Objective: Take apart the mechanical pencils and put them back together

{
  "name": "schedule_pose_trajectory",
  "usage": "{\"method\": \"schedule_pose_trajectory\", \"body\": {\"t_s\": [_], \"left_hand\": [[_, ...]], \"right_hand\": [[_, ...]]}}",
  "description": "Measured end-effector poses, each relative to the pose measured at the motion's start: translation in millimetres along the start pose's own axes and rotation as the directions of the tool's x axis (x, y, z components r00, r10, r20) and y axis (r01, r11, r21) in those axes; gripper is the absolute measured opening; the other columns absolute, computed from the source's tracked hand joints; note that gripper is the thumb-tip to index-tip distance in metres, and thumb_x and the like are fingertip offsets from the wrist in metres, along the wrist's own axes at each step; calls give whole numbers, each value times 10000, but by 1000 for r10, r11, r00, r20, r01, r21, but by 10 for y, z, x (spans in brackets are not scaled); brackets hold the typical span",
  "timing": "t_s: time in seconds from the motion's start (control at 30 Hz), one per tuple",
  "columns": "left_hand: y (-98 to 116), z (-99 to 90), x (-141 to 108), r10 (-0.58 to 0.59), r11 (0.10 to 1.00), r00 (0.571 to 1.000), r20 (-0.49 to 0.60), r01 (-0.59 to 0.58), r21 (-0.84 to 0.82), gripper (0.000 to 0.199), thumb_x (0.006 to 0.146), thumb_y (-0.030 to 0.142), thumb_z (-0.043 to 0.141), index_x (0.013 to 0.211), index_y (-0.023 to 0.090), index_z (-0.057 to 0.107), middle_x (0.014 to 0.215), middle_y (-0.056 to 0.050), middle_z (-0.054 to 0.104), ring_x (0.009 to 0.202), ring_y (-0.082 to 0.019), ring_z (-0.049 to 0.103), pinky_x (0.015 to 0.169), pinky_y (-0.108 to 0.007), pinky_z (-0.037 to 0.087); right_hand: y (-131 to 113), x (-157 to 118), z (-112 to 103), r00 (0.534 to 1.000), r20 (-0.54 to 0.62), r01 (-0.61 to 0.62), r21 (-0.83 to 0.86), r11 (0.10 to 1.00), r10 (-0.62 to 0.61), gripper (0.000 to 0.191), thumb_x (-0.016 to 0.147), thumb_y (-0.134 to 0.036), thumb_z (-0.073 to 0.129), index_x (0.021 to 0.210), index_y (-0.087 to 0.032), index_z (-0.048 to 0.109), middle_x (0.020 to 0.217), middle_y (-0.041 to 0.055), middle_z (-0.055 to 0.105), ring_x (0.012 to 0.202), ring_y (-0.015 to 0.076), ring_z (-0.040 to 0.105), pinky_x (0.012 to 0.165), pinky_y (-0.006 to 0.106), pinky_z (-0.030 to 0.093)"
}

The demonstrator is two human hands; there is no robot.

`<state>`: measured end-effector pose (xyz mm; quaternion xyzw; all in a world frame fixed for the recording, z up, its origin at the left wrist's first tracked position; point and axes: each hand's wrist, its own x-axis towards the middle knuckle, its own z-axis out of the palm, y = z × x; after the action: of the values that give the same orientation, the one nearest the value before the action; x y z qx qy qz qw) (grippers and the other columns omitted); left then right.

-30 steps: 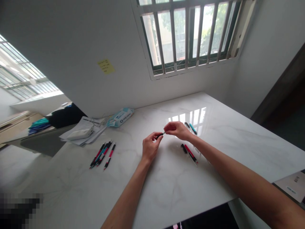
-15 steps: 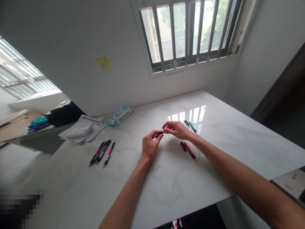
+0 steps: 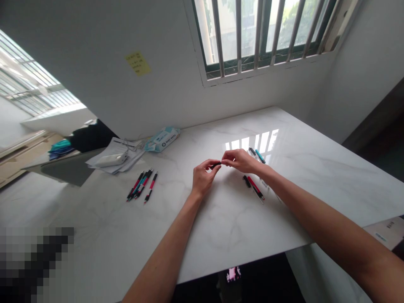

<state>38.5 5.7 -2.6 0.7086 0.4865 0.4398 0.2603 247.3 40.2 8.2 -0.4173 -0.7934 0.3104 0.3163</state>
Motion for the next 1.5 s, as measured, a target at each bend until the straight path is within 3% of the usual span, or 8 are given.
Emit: {"method": "schedule_pose_trajectory", "body": {"t_s": [0.2, 0.37, 0.47, 0.57, 0.73, 0.87, 1.07, 1.5], "left_hand": [[10, -15, 4, -19, 999, 1000, 17, 19, -34, 99, 880, 295, 726, 931, 253, 799, 958, -18, 807, 816, -171, 697, 841, -316, 539], [-36, -10, 37, -140, 904, 990, 34, 142, -402, 275, 813, 411, 794, 970, 187, 765, 933, -72, 793, 868, -197, 733, 825, -325, 572], [-53, -15, 58, -210, 855, 977, 27, 197, -480, 354, 813, 457, 781, 1022, 172, 759, 941, -78, 787, 859, -186, 723, 804, -309, 570], [-63, -29, 78, -254, 866, 967, -22, 217, -451, 362, 868, 493, 710, 1040, 177, 752, 955, -77, 776, 804, -155, 688, 741, -276, 548], [-76, -35, 97, -317, 853, 947, -52, 261, -451, 349, 898, 521, 650, 1002, 190, 687, 948, -71, 760, 750, -139, 669, 697, -259, 524], [-75, -26, 90, -316, 868, 947, -50, 267, -419, 351, 892, 525, 645, 981, 187, 676, 937, -75, 756, 736, -142, 656, 683, -259, 513], [-71, -20, 85, -304, 856, 951, -60, 245, -455, 313, 874, 477, 683, 989, 187, 705, 882, -52, 740, 725, -139, 625, 686, -257, 490], [-30, 3, 75, -281, 853, 959, -36, 232, -468, 278, 872, 440, 701, 977, 183, 723, 846, -48, 726, 732, -145, 614, 737, -279, 510]], "right_hand": [[-15, 11, 6, 1000, 4, -25, -59, 998, 25, 318, 956, -477, 606, 837, -213, 739, 747, 20, 731, 658, 157, 596, 611, 265, 388], [-134, -6, 97, 999, -47, -15, -57, 998, 13, 412, 991, -531, 553, 816, -215, 750, 747, 20, 732, 655, 157, 596, 623, 272, 391], [-148, -10, 80, 999, -47, -1, -82, 997, -3, 410, 1004, -524, 542, 837, -222, 763, 746, 17, 733, 647, 157, 601, 628, 277, 406], [-40, -1, -102, 974, -224, -51, -153, 987, 16, 310, 977, -464, 602, 900, -220, 776, 799, 34, 757, 675, 171, 636, 651, 292, 460], [283, -34, -537, 867, -483, -273, -252, 929, 124, 204, 925, -317, 640, 1002, -195, 785, 884, 76, 787, 747, 208, 707, 702, 328, 542], [449, -71, -612, 888, -396, -389, -381, 839, 232, 142, 897, -284, 691, 946, -205, 798, 861, 64, 797, 725, 207, 706, 689, 322, 533], [483, -66, -514, 918, -247, -391, -448, 804, 309, 213, 890, -286, 727, 1086, -221, 779, 950, 48, 809, 789, 195, 724, 685, 281, 512], [355, -71, -494, 910, -221, -414, -503, 759, 350, 257, 913, -307, 698, 1144, -221, 771, 973, 58, 808, 823, 217, 723, 665, 285, 483]]}}
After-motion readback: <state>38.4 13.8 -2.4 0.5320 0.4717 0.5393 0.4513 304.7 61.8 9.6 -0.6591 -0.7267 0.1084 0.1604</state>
